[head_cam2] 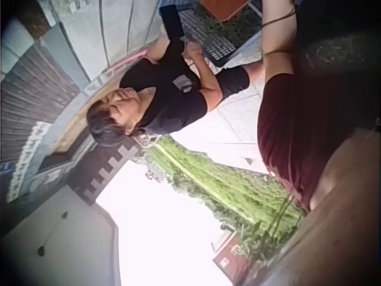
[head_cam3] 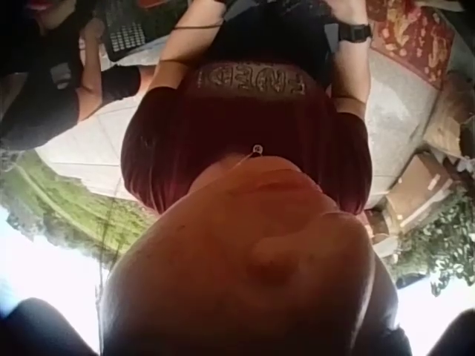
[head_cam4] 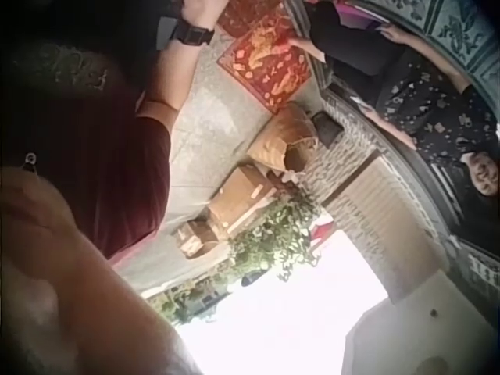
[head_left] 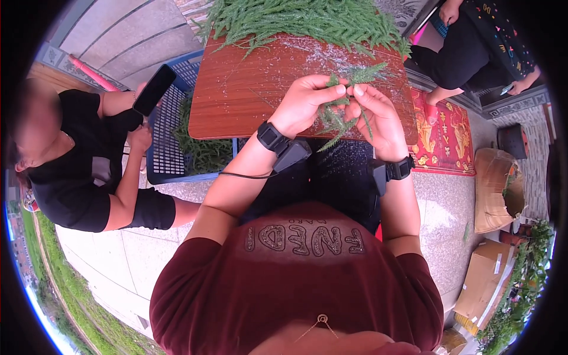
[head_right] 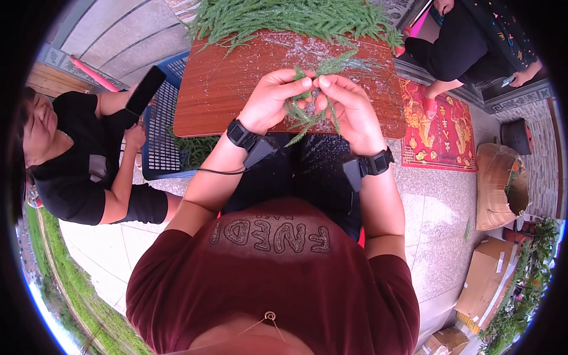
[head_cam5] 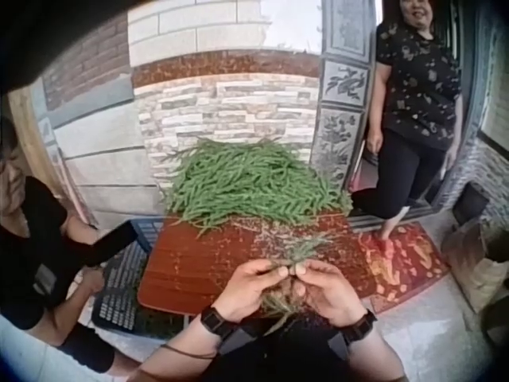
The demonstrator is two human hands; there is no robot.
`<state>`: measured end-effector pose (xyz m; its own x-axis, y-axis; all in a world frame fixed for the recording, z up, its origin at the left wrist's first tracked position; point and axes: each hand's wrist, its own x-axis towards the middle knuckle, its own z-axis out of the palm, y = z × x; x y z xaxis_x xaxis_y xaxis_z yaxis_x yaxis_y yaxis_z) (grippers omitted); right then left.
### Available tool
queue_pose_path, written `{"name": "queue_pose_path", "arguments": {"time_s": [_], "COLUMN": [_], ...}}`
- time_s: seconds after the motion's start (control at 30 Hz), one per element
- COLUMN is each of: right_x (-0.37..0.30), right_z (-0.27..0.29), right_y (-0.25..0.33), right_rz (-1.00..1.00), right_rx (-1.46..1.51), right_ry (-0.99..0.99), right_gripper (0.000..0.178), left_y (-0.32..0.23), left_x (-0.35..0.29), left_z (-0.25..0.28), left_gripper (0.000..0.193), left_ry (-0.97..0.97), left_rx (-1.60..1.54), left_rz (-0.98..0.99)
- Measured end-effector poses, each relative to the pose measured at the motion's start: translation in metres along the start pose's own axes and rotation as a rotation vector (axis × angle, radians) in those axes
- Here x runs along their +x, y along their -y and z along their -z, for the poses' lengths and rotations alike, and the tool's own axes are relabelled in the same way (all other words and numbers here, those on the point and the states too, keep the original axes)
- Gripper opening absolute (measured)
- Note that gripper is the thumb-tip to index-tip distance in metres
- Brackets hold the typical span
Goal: Trimming small sprigs from larger plant branches using scissors.
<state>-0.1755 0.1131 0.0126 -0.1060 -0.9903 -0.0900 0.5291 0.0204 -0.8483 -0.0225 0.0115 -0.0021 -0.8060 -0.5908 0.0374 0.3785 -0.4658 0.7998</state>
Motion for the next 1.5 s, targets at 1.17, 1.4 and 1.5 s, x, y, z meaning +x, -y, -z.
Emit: {"name": "queue_pose_path", "arguments": {"time_s": [1.17,1.4,1.5], "right_x": [0.002,-0.002,0.004], "right_z": [0.004,-0.013,-0.007], "right_y": [-0.013,-0.011,-0.014], "right_rz": [0.138,0.292,0.351], "right_rx": [-0.202,-0.339,-0.263], "right_ry": [-0.125,-0.182,-0.198], "right_gripper": [0.014,0.012,0.015], "left_y": [0.003,0.000,0.000], "left_x": [-0.001,-0.001,-0.002], "left_z": [-0.008,-0.003,-0.006], "left_gripper": [0.020,0.019,0.023], "left_ry": [-0.011,-0.025,0.038], "left_rx": [0.143,0.109,0.042], "left_rz": [-0.056,0.023,0.039]}}
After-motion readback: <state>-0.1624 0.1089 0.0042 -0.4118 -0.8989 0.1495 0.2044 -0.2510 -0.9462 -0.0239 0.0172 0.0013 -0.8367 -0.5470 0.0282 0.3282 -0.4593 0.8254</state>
